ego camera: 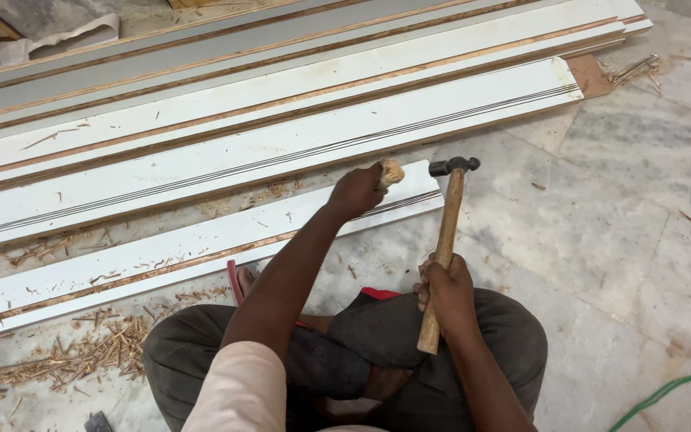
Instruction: The person sits on the floor and repeatedly hammers a small wooden block against the edge of a long white wooden plank. The person uses a hammer in the right hand and holds the block with the left hand, striking along the plank's edge.
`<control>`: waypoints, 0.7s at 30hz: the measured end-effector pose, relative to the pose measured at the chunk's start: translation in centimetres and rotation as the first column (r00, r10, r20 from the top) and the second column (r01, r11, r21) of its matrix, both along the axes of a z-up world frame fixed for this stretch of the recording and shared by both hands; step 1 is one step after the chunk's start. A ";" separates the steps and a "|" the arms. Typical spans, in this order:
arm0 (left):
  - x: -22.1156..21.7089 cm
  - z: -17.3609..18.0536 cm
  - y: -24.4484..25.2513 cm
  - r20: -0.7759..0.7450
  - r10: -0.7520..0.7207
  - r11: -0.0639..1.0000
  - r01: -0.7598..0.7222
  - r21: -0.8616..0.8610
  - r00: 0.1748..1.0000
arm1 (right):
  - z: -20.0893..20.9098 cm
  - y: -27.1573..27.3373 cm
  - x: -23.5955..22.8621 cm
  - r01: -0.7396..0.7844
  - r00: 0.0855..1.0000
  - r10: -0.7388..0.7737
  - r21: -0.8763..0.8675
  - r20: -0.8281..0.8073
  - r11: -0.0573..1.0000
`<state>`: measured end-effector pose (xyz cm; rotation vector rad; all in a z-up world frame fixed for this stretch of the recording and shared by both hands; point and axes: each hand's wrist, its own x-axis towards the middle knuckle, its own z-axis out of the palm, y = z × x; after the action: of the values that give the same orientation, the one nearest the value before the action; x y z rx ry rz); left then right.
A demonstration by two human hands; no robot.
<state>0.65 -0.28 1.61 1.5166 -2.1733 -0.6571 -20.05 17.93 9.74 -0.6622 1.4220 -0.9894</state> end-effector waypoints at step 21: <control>-1.6 0.4 1.3 -0.057 0.069 0.992 -0.062 0.113 0.996 | 0.1 0.5 0.2 -0.047 0.997 0.045 -0.034 -0.066 0.998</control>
<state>-0.91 1.02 2.05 1.5953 -2.0630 -0.8042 -19.81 18.39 9.84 -0.7556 1.4424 -0.9664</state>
